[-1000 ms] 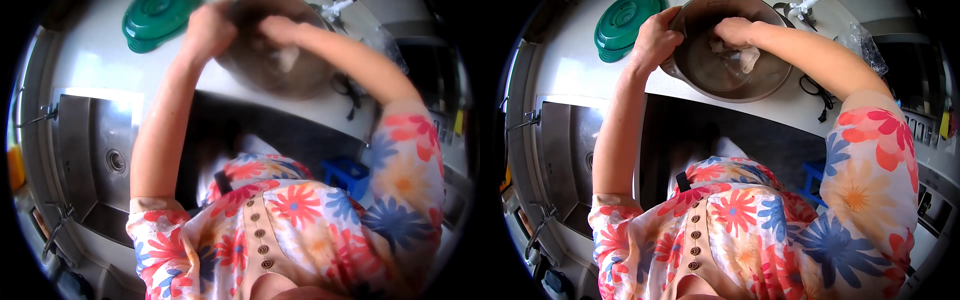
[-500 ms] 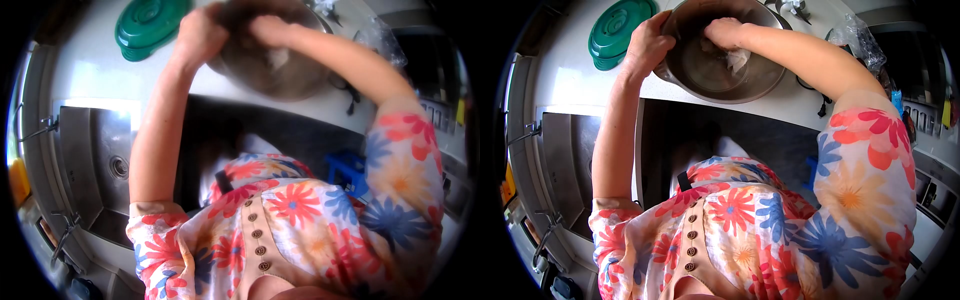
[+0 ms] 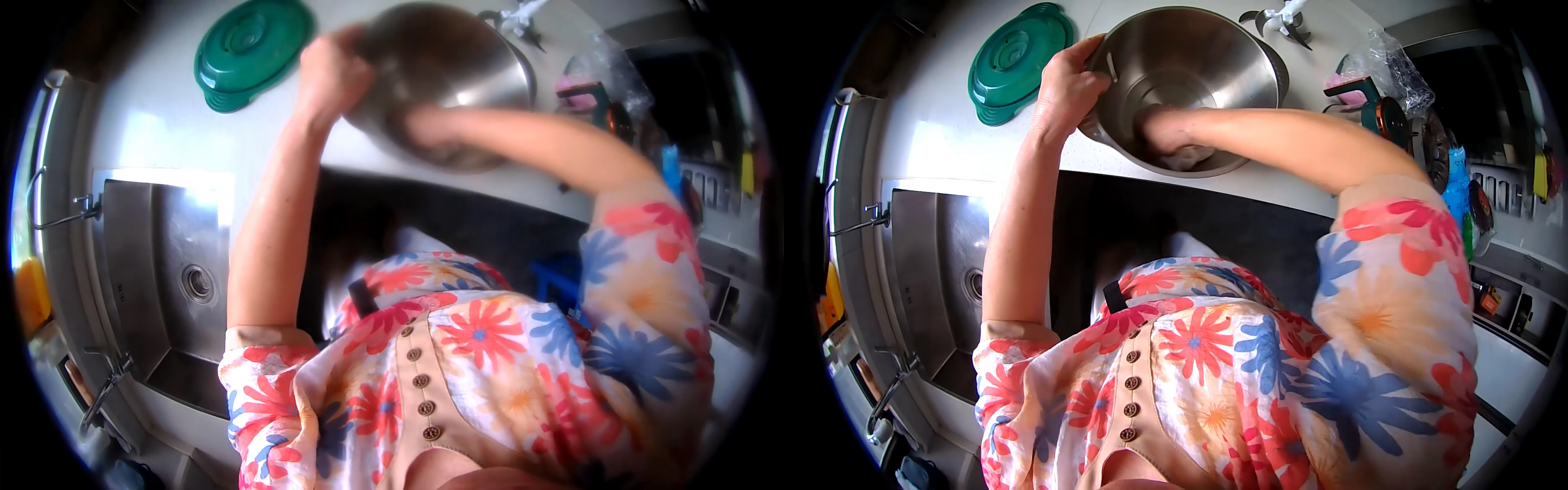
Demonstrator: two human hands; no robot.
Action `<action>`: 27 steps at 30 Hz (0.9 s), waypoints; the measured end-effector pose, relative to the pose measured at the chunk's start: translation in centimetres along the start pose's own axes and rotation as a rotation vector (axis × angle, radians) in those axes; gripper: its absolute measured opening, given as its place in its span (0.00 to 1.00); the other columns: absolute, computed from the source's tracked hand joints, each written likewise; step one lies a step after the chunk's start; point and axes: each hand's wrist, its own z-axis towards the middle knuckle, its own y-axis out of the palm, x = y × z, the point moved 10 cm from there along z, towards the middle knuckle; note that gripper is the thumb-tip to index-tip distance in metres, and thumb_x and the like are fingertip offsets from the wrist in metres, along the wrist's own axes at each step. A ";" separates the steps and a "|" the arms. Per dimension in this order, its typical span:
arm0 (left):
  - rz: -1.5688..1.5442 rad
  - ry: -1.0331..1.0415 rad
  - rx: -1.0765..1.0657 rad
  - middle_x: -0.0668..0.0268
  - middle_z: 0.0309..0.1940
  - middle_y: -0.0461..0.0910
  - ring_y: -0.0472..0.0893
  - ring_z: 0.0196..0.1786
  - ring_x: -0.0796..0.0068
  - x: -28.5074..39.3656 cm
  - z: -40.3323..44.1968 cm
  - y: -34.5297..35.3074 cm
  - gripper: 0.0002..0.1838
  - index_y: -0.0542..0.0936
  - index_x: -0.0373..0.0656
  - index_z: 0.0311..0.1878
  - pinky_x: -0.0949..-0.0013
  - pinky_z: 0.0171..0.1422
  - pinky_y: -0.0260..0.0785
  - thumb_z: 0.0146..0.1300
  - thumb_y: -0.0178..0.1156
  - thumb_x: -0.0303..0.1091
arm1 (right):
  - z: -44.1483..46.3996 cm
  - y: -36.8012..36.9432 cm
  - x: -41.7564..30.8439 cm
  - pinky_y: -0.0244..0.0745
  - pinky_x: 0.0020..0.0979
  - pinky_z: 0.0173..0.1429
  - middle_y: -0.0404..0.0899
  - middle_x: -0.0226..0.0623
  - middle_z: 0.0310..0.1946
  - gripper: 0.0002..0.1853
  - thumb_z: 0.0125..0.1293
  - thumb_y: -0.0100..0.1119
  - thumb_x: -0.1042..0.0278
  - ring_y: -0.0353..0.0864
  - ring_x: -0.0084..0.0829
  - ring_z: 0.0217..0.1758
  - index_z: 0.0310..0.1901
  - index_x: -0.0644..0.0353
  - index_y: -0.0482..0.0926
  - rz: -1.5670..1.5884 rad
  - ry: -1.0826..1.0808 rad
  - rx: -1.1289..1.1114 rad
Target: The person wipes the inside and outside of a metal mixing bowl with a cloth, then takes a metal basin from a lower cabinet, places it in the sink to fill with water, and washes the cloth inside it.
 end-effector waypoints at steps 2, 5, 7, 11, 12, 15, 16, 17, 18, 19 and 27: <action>0.010 0.012 -0.014 0.58 0.40 0.79 0.77 0.43 0.71 -0.1 0.1 0.0 0.29 0.73 0.38 0.52 0.74 0.51 0.66 0.39 0.51 0.21 | 1.9 -1.6 1.6 0.73 0.38 0.42 0.78 0.48 0.34 0.14 0.44 0.59 0.68 0.79 0.43 0.39 0.34 0.64 0.79 0.226 0.152 0.318; 0.088 0.023 -0.039 0.58 0.40 0.79 0.78 0.43 0.70 0.4 0.3 0.0 0.29 0.73 0.38 0.52 0.74 0.51 0.66 0.39 0.51 0.22 | 5.5 -3.0 2.1 0.74 0.35 0.44 0.79 0.45 0.37 0.13 0.49 0.57 0.65 0.79 0.38 0.42 0.36 0.58 0.80 -0.255 0.134 0.164; 0.127 0.024 -0.033 0.58 0.40 0.79 0.78 0.43 0.70 0.8 0.4 0.1 0.28 0.73 0.39 0.52 0.74 0.51 0.66 0.39 0.52 0.22 | 4.7 -5.3 2.1 0.74 0.34 0.45 0.79 0.42 0.38 0.12 0.52 0.55 0.61 0.79 0.36 0.43 0.37 0.55 0.80 -0.394 0.152 0.130; 0.177 0.055 -0.010 0.56 0.37 0.79 0.78 0.41 0.66 1.1 0.8 0.4 0.27 0.74 0.41 0.50 0.71 0.49 0.67 0.39 0.52 0.24 | 4.5 -6.5 7.0 0.72 0.33 0.48 0.79 0.35 0.41 0.15 0.57 0.47 0.57 0.77 0.35 0.47 0.40 0.51 0.80 -0.466 0.277 0.115; 0.179 0.045 -0.016 0.56 0.37 0.79 0.78 0.41 0.65 1.1 0.8 0.5 0.27 0.74 0.41 0.49 0.71 0.49 0.67 0.39 0.52 0.24 | 2.9 -6.7 7.4 0.72 0.33 0.48 0.78 0.35 0.42 0.14 0.56 0.50 0.61 0.77 0.34 0.47 0.41 0.53 0.80 -0.509 0.338 0.046; 0.172 0.020 -0.038 0.56 0.38 0.79 0.78 0.42 0.65 1.5 0.5 0.6 0.26 0.75 0.41 0.49 0.70 0.49 0.67 0.39 0.53 0.24 | 1.3 -5.5 9.0 0.73 0.33 0.46 0.79 0.40 0.39 0.13 0.48 0.58 0.69 0.77 0.38 0.46 0.39 0.57 0.80 -0.585 0.304 -0.128; 0.184 0.034 -0.025 0.56 0.38 0.79 0.79 0.42 0.65 1.7 0.4 0.4 0.26 0.75 0.42 0.50 0.70 0.49 0.68 0.39 0.53 0.24 | 0.6 -5.7 9.0 0.73 0.33 0.44 0.79 0.41 0.37 0.14 0.45 0.60 0.72 0.77 0.40 0.44 0.38 0.58 0.80 -0.556 0.295 -0.180; 0.197 0.046 -0.015 0.56 0.39 0.79 0.79 0.41 0.65 1.8 0.4 0.1 0.27 0.75 0.42 0.50 0.70 0.50 0.68 0.40 0.53 0.24 | -0.2 -6.1 8.1 0.73 0.34 0.40 0.79 0.45 0.32 0.12 0.43 0.62 0.71 0.78 0.42 0.39 0.33 0.61 0.80 -0.487 0.174 -0.235; 0.211 0.059 -0.006 0.57 0.39 0.79 0.79 0.41 0.65 2.0 0.3 -0.1 0.27 0.74 0.42 0.50 0.70 0.50 0.68 0.40 0.53 0.24 | -1.4 -7.6 6.3 0.73 0.35 0.37 0.79 0.46 0.29 0.13 0.41 0.64 0.69 0.79 0.39 0.35 0.31 0.64 0.79 -0.406 0.098 -0.173; 0.195 0.084 0.022 0.57 0.39 0.79 0.79 0.41 0.65 2.7 0.3 -0.7 0.27 0.74 0.42 0.50 0.71 0.50 0.68 0.40 0.53 0.23 | -2.2 -8.0 6.2 0.73 0.34 0.36 0.78 0.45 0.27 0.13 0.41 0.63 0.68 0.78 0.37 0.32 0.30 0.64 0.78 -0.292 0.106 -0.170; 0.442 0.482 -0.292 0.48 0.55 0.65 0.68 0.56 0.51 13.2 -0.5 -0.8 0.36 0.59 0.43 0.61 0.64 0.58 0.63 0.43 0.53 0.23 | -5.0 -5.7 -2.0 0.69 0.33 0.51 0.76 0.43 0.41 0.18 0.52 0.58 0.65 0.75 0.35 0.44 0.45 0.62 0.75 1.031 -0.193 0.172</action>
